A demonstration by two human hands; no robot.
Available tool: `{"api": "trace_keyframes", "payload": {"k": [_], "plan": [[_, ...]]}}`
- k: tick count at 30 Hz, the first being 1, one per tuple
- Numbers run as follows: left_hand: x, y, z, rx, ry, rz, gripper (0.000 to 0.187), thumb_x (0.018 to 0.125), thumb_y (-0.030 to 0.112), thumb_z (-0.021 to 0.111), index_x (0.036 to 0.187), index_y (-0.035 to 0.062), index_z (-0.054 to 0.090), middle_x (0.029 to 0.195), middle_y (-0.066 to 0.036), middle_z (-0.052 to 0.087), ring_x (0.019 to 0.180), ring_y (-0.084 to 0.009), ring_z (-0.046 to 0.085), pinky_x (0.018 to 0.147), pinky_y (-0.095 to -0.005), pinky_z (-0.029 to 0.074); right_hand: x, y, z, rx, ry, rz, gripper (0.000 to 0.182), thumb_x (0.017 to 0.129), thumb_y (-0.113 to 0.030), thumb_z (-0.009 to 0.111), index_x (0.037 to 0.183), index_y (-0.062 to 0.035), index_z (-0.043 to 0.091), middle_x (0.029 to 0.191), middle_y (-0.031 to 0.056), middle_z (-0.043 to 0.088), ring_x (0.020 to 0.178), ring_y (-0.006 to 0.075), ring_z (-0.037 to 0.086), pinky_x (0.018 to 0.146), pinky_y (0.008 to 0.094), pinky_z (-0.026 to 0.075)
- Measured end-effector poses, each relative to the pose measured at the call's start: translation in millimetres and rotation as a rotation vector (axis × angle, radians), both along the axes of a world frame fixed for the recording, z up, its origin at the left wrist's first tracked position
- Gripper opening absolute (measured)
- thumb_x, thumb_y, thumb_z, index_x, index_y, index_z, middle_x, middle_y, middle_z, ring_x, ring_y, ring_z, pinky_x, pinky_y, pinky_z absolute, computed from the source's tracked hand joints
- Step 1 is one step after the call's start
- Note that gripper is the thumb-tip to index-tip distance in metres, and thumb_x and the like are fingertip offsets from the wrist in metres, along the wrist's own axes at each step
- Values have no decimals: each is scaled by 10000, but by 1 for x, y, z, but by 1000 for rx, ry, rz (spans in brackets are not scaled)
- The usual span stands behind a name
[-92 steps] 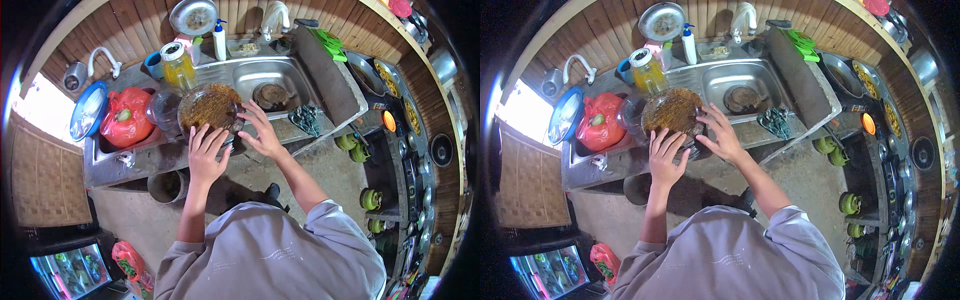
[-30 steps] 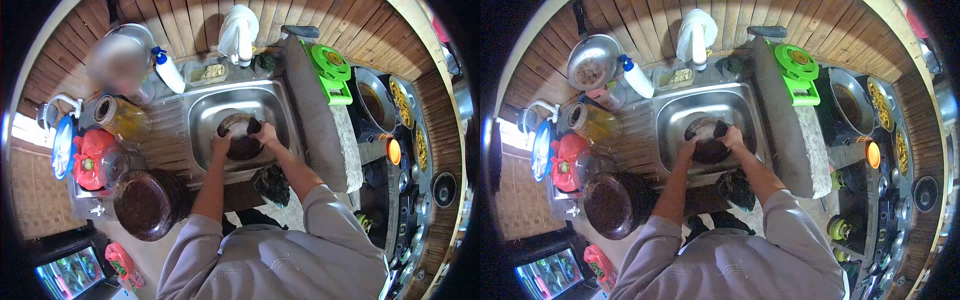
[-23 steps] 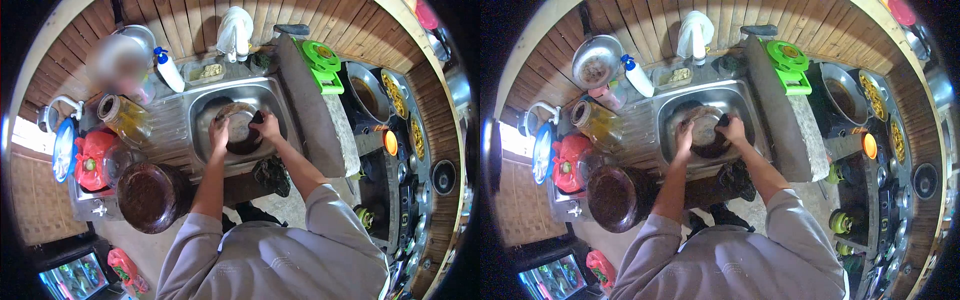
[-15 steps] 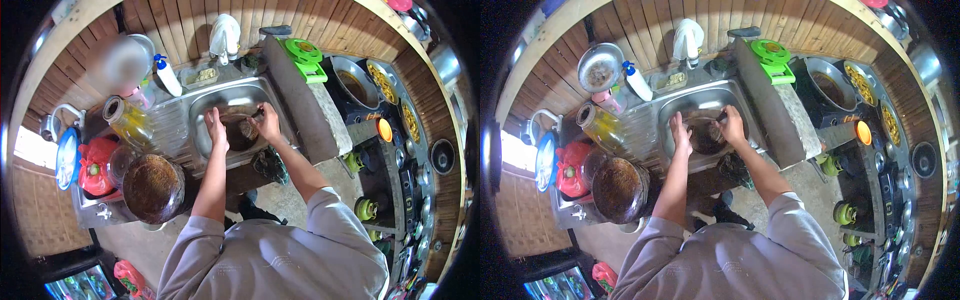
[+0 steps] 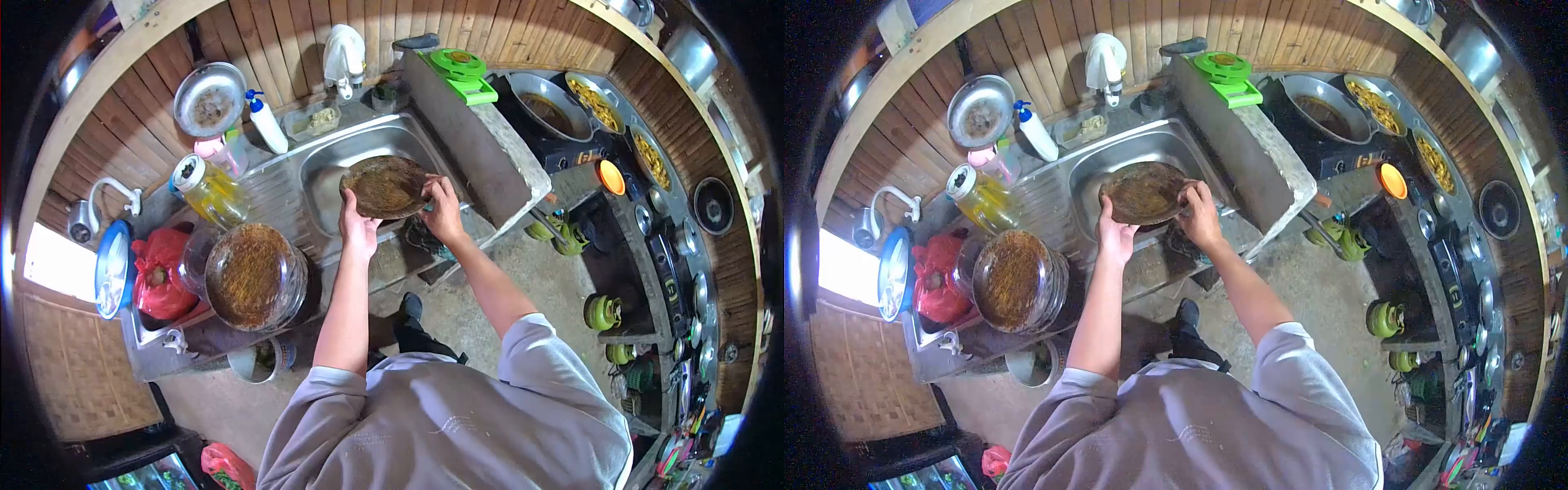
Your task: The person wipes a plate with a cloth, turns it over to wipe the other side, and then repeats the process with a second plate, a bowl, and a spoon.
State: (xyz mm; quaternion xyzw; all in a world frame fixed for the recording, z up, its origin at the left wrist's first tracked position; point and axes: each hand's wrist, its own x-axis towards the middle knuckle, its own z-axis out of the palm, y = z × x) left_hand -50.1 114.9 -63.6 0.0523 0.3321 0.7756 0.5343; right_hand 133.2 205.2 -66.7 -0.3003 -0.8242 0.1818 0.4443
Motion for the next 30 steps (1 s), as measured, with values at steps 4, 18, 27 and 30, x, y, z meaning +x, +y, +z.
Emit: {"api": "trace_keyframes", "payload": {"k": [4,18,27,30], "plan": [[2,-20,-23,-19,98,43,681,1042,535,515,1570,142,341,1568,-77,436,1415,-280,461,1113,-554,421,25,-25,-13,10,-118,-96,553,743,-178,847,1240,-102,617,1333,187,551,1309,403,504,1039,474,466],[11,-70,7,-136,370,260,788,1017,606,515,1609,137,289,1655,-41,310,1507,-243,309,1214,-491,255,54,-45,-55,-24,-252,-233,483,782,-142,778,1255,-131,679,1221,139,629,1146,361,597,1000,460,482],[22,-69,19,-56,382,222,762,1030,556,539,1542,19,366,1587,-119,388,1442,-240,379,1194,-405,290,-9,-82,74,191,-40,33,510,810,-165,759,1311,-136,671,1196,175,617,1230,392,546,1086,478,431],[28,-70,39,-42,426,241,728,1019,561,556,1472,3,441,1466,-133,511,1325,-252,518,1100,-411,424,-28,-109,72,46,-77,199,572,811,-99,723,1373,-148,633,1451,221,502,1369,426,477,1158,499,404]]}}
